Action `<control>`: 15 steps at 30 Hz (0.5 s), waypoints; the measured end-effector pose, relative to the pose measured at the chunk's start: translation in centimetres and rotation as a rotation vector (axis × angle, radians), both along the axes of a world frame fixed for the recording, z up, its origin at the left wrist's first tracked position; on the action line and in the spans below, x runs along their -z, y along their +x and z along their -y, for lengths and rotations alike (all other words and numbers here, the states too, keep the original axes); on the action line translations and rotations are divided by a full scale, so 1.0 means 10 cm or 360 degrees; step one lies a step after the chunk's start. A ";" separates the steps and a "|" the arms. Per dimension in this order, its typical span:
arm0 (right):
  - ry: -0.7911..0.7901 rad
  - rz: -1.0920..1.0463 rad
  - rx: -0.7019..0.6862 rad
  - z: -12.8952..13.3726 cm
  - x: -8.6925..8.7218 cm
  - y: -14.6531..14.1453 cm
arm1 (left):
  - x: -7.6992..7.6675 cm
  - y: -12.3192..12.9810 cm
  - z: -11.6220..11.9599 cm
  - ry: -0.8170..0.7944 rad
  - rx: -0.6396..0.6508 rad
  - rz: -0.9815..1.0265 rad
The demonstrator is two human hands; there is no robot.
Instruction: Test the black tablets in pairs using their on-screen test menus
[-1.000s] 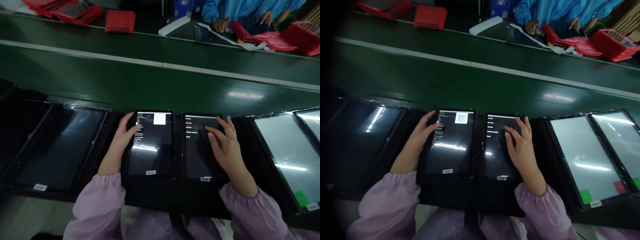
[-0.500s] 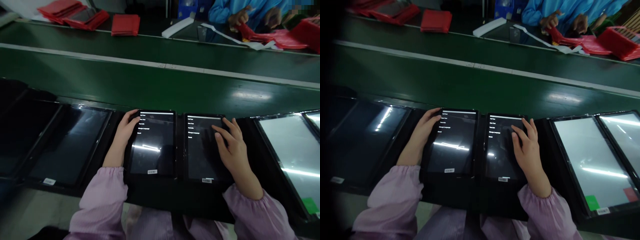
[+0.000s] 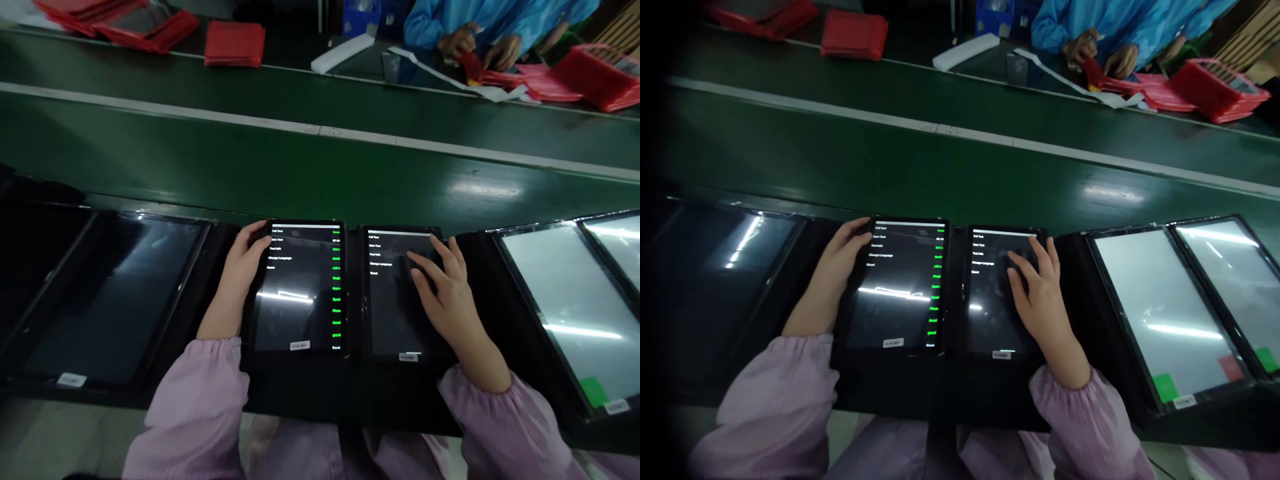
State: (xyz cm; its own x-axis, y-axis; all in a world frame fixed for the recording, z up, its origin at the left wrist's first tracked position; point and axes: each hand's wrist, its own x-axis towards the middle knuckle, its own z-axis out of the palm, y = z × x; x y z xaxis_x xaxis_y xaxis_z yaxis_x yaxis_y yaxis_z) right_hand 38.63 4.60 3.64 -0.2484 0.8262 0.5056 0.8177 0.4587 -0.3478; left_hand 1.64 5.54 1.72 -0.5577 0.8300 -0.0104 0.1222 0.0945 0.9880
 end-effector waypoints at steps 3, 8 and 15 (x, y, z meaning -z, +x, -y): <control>0.0018 0.0053 -0.0015 -0.13 0.04 -0.05 | 0.03 0.00 0.01 0.0024 -0.0007 -0.0003; 0.0061 0.0046 0.0012 -0.15 0.03 -0.05 | 0.04 0.00 0.02 0.0027 -0.0025 0.0013; 0.0041 -0.0076 0.0043 0.06 -0.03 -0.01 | 0.00 -0.05 0.03 -0.0031 0.0010 0.0036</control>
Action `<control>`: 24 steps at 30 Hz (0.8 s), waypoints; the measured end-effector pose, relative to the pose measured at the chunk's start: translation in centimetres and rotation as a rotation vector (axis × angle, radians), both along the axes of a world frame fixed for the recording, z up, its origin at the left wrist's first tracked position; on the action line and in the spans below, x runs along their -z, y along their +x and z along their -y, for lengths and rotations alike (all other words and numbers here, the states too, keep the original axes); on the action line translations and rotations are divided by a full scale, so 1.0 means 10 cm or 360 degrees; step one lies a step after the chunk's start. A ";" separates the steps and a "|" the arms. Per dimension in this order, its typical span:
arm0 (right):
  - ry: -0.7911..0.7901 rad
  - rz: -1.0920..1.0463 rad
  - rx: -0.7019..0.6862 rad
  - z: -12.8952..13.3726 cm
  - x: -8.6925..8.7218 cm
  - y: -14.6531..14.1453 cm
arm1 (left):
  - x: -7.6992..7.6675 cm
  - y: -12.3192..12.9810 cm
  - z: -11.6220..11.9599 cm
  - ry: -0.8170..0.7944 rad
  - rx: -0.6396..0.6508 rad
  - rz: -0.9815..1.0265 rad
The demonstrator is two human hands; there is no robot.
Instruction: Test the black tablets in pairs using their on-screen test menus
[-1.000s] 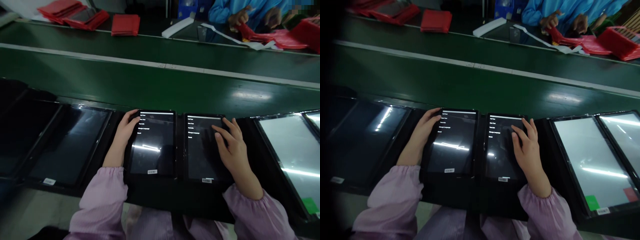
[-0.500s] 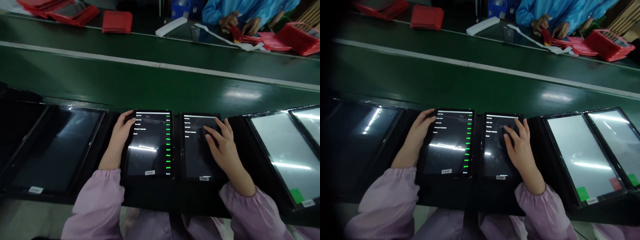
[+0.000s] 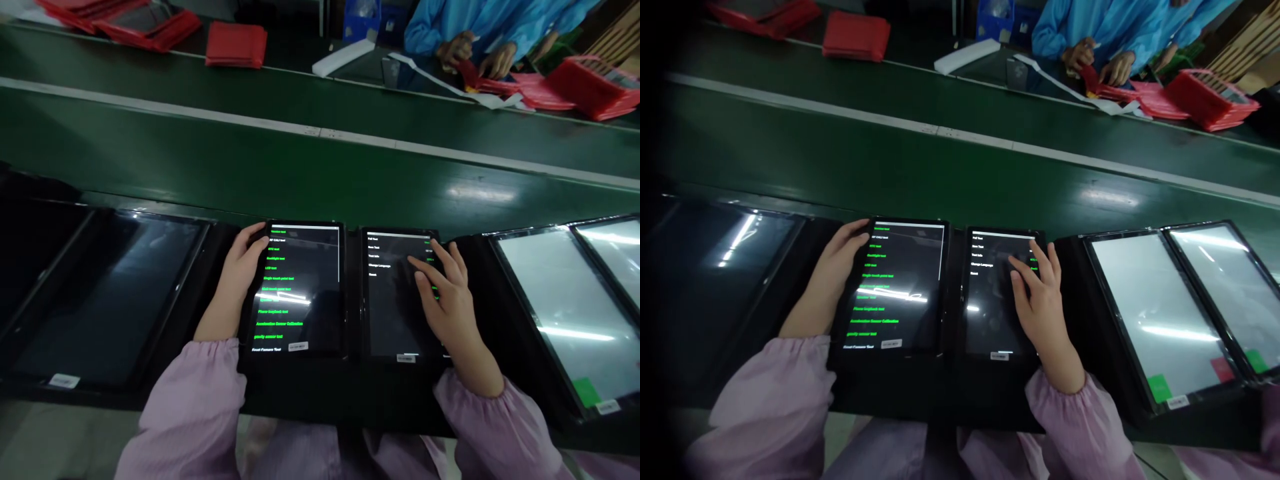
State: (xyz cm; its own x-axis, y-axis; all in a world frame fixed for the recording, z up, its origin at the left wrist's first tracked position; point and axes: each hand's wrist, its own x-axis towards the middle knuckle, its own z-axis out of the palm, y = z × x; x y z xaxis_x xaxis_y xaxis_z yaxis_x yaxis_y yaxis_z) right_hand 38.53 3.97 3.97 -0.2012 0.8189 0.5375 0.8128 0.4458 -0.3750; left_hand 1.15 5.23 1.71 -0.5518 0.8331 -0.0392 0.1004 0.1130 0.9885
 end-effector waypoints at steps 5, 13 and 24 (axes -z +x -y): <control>0.0060 -0.0033 -0.0056 0.05 -0.01 -0.03 | -0.07 0.03 0.11 -0.0032 -0.0021 0.0066; 0.0059 0.0050 -0.0174 0.04 0.02 -0.05 | -0.06 0.00 0.26 -0.0058 0.0073 0.0184; -0.0285 -0.0627 0.0091 -0.17 0.03 0.26 | 0.05 -0.01 0.15 0.0020 0.0184 0.0022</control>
State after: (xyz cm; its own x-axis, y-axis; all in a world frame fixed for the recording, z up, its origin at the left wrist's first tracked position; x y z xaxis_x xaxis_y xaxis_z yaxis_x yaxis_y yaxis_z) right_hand 41.18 5.72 3.71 0.0396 0.9100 0.4127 0.6137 0.3038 -0.7287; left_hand 1.06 3.71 1.25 -0.4513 0.8917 -0.0352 0.0982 0.0888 0.9912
